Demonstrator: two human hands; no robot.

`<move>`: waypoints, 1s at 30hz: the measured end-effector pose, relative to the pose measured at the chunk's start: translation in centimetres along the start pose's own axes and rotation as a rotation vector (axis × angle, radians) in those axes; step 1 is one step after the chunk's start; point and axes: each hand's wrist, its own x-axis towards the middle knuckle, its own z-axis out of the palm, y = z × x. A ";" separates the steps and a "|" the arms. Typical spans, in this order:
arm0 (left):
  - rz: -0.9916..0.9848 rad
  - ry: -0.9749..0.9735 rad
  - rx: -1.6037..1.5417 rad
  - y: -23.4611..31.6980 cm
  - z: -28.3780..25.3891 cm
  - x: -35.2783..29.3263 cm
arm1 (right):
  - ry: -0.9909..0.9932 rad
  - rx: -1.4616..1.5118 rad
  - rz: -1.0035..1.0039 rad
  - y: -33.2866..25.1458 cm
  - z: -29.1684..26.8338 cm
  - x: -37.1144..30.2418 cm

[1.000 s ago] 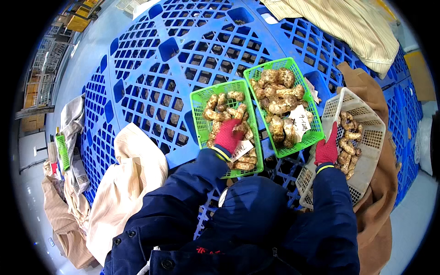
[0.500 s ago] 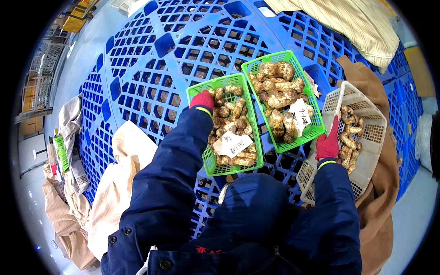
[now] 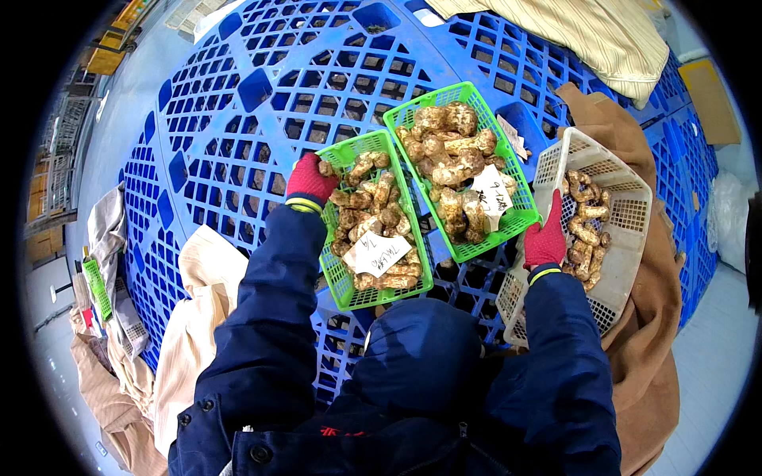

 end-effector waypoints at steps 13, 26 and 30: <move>-0.262 -0.410 -1.701 5.3 -2.3 -9.2 | -0.132 0.099 0.151 -1.8 -0.9 -0.5; -0.085 -0.643 -1.046 15.1 7.1 -8.5 | -0.061 0.011 0.101 -1.3 -0.6 -0.5; -0.184 -0.665 -1.148 18.0 7.7 -8.3 | -0.215 0.001 0.236 -2.0 -1.8 0.1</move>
